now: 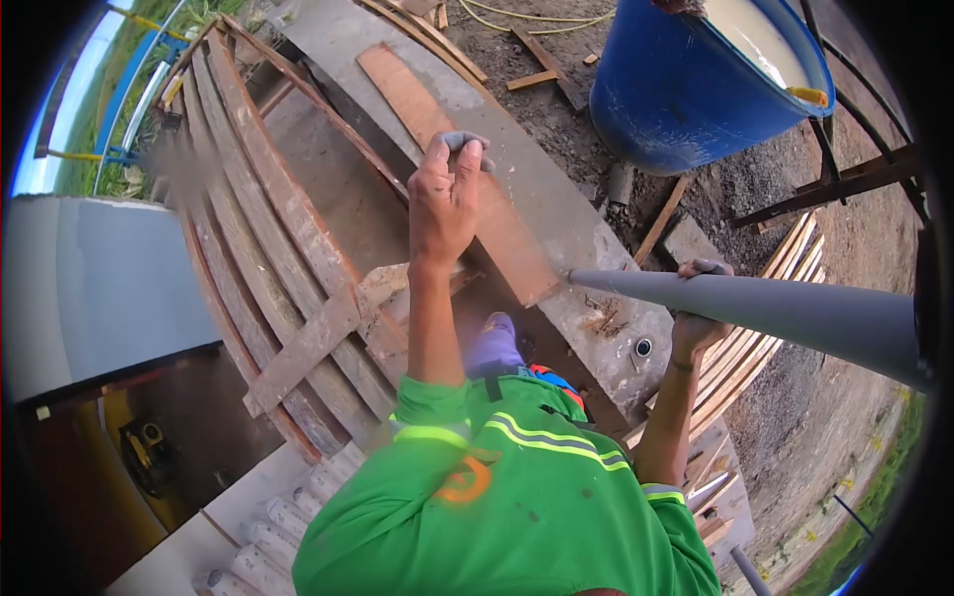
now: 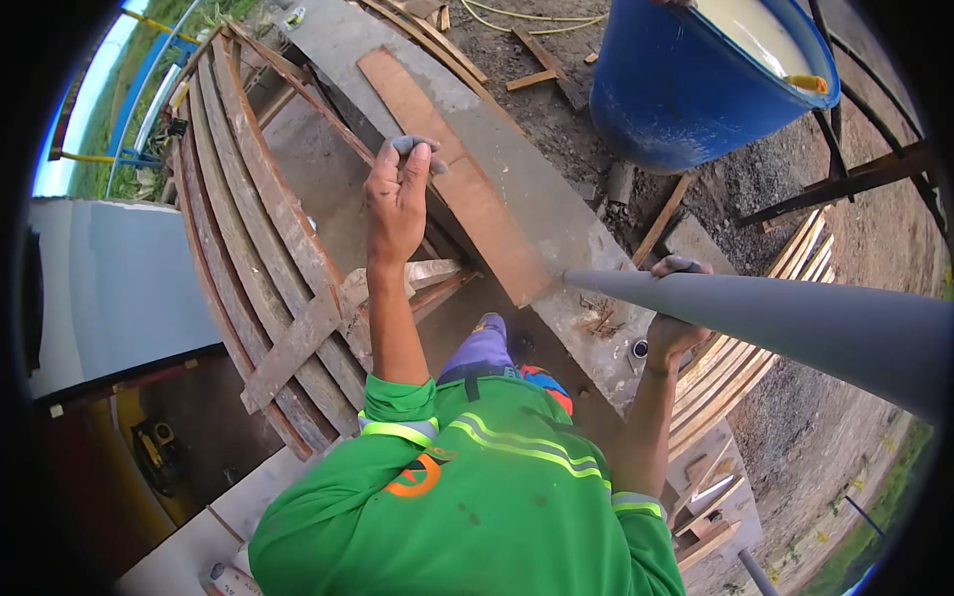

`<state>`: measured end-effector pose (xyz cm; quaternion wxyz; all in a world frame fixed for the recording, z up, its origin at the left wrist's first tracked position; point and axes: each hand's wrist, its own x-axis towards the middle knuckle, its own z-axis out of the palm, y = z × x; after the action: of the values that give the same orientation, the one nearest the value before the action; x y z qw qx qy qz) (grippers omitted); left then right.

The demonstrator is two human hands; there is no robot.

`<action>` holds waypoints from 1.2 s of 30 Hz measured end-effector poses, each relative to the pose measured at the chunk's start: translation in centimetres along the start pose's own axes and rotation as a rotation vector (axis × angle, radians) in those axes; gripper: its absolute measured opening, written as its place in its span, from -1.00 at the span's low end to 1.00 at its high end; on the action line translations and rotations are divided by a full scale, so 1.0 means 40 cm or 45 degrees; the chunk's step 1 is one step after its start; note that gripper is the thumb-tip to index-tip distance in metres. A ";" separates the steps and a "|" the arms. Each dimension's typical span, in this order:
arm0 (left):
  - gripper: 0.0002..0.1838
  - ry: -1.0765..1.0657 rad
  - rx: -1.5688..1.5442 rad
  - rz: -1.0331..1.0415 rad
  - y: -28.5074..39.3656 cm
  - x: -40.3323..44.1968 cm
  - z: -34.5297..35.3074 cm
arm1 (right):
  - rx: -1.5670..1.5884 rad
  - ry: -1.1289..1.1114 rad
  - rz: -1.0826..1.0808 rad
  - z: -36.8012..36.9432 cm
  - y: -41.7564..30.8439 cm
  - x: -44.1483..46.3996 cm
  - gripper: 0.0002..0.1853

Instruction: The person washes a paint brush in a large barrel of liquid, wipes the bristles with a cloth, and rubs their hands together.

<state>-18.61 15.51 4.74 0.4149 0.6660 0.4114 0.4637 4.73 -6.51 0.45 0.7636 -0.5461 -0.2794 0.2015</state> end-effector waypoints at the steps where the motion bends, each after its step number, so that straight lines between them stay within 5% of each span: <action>1: -0.65 -0.026 0.160 -0.005 -0.003 -0.027 -0.043 | 0.057 0.013 0.003 0.000 0.004 0.000 -0.60; 10: -0.72 -0.373 1.068 -0.269 -0.206 -0.200 -0.366 | 0.045 0.160 -0.191 -0.006 0.034 0.006 -0.57; 14: -0.76 -0.235 1.153 -0.045 -0.272 -0.260 -0.373 | 0.155 0.157 -0.066 -0.015 0.026 0.006 -0.56; 19: -0.77 -0.172 1.159 -0.074 -0.258 -0.249 -0.366 | 0.161 -0.170 0.485 -0.050 -0.031 0.048 -0.46; 28: -0.75 -0.445 1.191 -0.225 -0.258 -0.172 -0.398 | 0.053 -0.812 0.313 0.079 -0.397 0.282 -0.22; 32: -0.81 -0.413 1.192 -0.150 -0.284 -0.171 -0.390 | 0.164 -1.138 0.795 0.115 -0.389 0.294 -0.29; 36: -0.80 -0.395 1.230 -0.226 -0.282 -0.158 -0.385 | 0.018 -0.847 1.113 0.122 -0.385 0.283 -0.38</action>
<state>-36.67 15.84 -4.05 0.1537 0.8052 0.5673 0.0795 10.25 -1.03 18.59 0.4828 -0.5129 -0.2514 0.6638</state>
